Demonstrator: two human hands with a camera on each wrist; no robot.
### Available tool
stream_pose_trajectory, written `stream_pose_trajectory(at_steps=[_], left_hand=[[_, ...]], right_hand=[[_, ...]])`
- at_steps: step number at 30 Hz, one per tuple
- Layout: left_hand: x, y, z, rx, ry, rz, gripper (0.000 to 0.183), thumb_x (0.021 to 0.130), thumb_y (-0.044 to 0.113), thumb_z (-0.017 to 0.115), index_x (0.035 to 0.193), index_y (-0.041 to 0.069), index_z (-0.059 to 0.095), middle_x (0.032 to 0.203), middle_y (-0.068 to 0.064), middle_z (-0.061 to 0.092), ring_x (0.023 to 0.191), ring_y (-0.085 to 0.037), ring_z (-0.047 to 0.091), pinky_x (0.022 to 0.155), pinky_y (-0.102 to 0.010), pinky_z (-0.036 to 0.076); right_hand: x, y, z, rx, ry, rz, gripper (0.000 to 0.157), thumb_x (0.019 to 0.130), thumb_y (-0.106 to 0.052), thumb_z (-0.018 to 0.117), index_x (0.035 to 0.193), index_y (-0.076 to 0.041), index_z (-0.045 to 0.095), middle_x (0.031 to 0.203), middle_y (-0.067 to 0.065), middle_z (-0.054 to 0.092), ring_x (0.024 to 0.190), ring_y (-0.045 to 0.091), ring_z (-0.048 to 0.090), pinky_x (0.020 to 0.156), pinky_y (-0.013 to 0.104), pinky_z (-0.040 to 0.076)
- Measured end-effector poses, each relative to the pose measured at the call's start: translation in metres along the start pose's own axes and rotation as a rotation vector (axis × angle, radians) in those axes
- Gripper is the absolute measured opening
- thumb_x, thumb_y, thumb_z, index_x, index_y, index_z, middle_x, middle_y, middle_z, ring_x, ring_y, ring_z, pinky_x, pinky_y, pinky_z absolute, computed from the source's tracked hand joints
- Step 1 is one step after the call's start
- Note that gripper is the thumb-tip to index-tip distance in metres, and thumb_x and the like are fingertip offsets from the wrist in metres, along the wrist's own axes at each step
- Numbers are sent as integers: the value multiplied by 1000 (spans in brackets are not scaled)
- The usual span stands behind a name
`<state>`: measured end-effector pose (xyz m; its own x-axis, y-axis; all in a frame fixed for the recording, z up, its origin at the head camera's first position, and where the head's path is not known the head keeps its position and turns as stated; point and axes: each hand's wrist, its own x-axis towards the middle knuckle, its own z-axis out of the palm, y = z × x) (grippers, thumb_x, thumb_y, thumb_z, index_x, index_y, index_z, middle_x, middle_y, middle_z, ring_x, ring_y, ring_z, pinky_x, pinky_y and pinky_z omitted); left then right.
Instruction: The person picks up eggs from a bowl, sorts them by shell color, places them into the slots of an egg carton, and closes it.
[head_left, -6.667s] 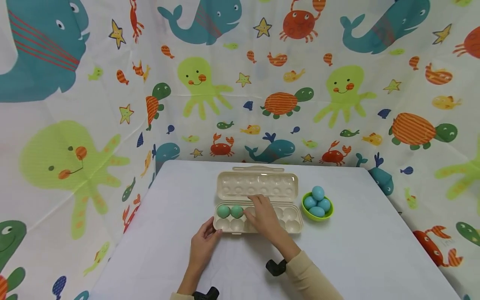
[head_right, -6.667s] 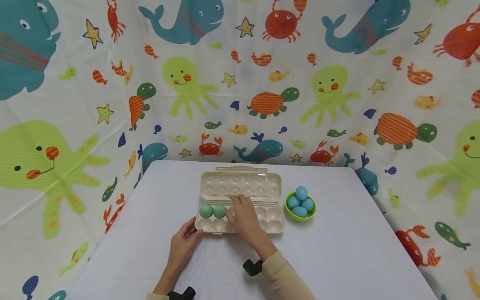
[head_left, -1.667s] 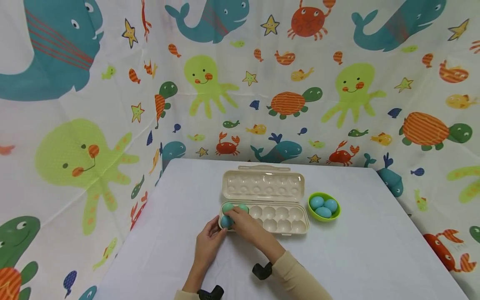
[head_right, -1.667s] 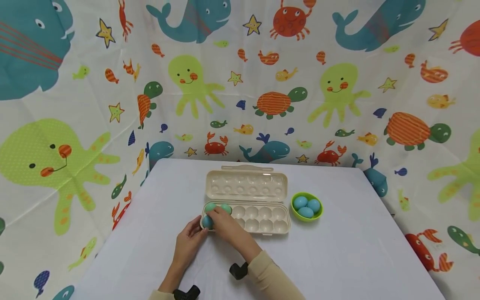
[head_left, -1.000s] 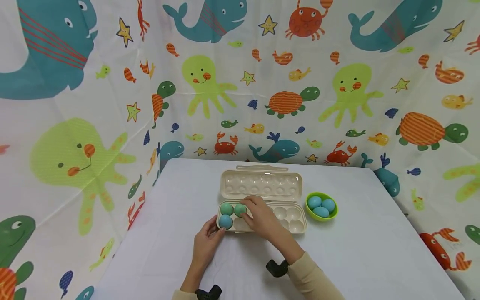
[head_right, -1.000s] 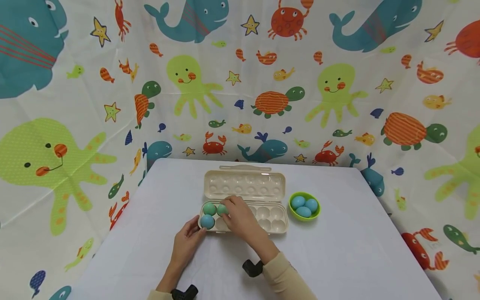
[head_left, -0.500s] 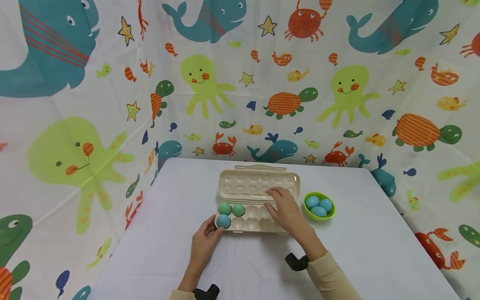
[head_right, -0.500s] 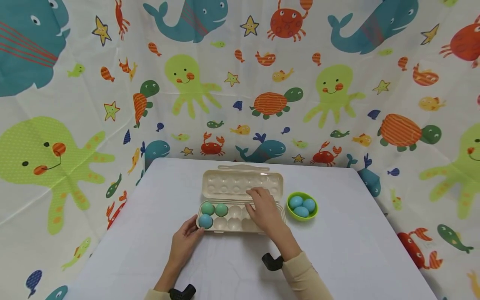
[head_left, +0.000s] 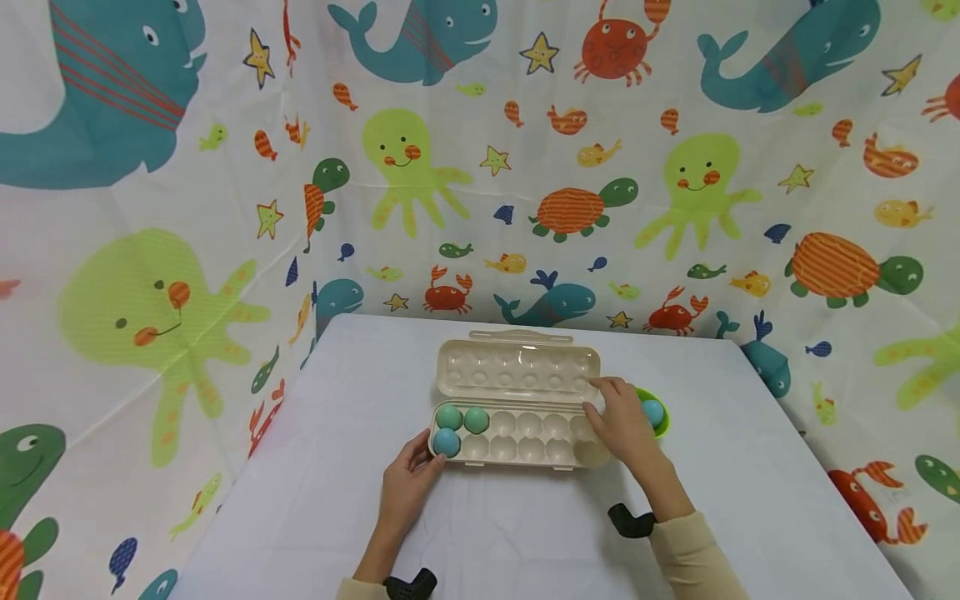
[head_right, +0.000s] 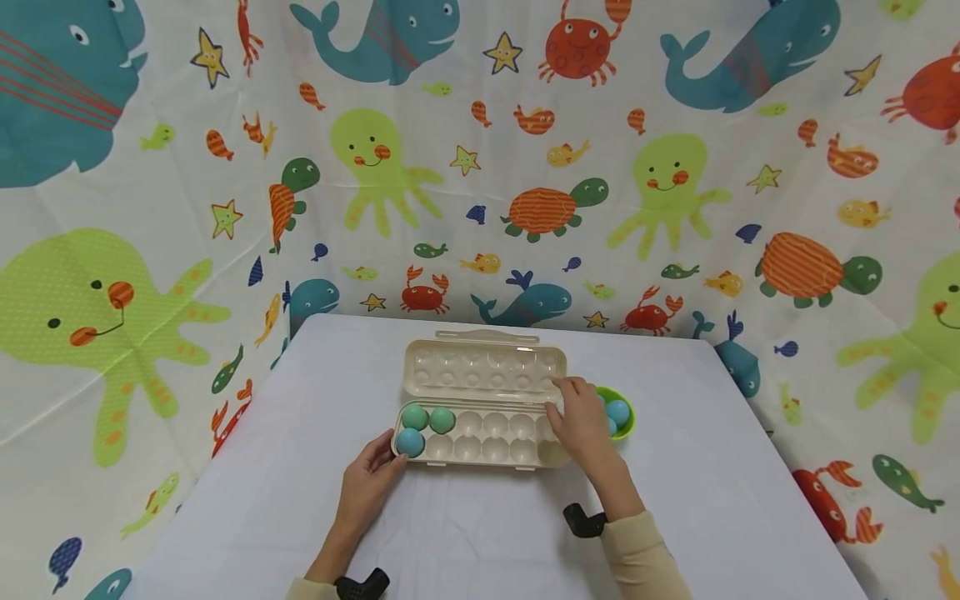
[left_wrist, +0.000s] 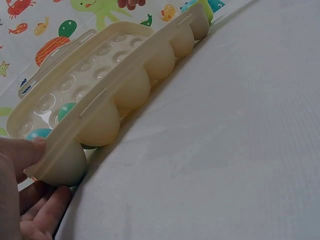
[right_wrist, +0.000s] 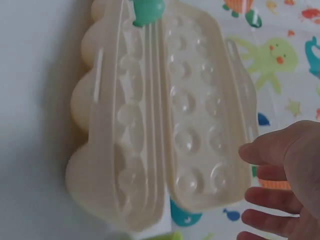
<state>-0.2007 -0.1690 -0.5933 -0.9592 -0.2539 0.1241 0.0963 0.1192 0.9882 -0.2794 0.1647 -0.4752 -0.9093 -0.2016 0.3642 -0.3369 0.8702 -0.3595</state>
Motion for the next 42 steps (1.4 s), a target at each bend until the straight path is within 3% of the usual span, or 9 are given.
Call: stream_pose_trajectory(at_steps=[10,15,22,25,33,42], left_hand=[[-2,4,-2,28,-4,17,59,87,16,79,140,3,56,136,-19,63,120,-32,65,88,-10,53],[-4,7,-1,38,-3,-1,58,88,15,78,140,4,56,137,-18,63,121,-30,65,91,-15,54],[-13,37,-1,58,-8,-22,55,89,5,74,140,-4,54,136,-24,61,121,-37,64,92,-18,55],[-13,40,-2,60,-12,-22,55,89,4,73,139,-5,53,136,-24,61,121,-37,64,92,-19,56],[-4,9,0,65,13,-9,56,89,11,76,141,3,55,138,-19,62,122,-31,65,94,-22,56],[-1,3,1,50,14,31,57,87,13,78,139,3,57,132,-19,65,119,-32,66,89,-13,54]], right_hand=[[-5,41,-2,12,-20,120,42,94,-10,63,131,8,57,131,32,55,121,50,50,98,61,48],[-8,52,-1,10,-48,160,41,94,-8,63,131,9,56,130,34,53,119,51,49,96,62,49],[-10,64,5,-24,-66,174,37,93,-5,64,124,12,58,125,35,55,115,52,52,94,63,48],[-8,66,6,-34,-54,150,35,90,-2,67,121,13,60,123,35,57,113,52,55,93,65,48],[0,67,9,-89,-124,146,34,88,-2,69,120,7,62,125,30,59,114,49,56,92,67,41],[7,64,12,-184,-180,136,38,87,-7,72,121,5,62,122,28,59,112,45,57,92,66,39]])
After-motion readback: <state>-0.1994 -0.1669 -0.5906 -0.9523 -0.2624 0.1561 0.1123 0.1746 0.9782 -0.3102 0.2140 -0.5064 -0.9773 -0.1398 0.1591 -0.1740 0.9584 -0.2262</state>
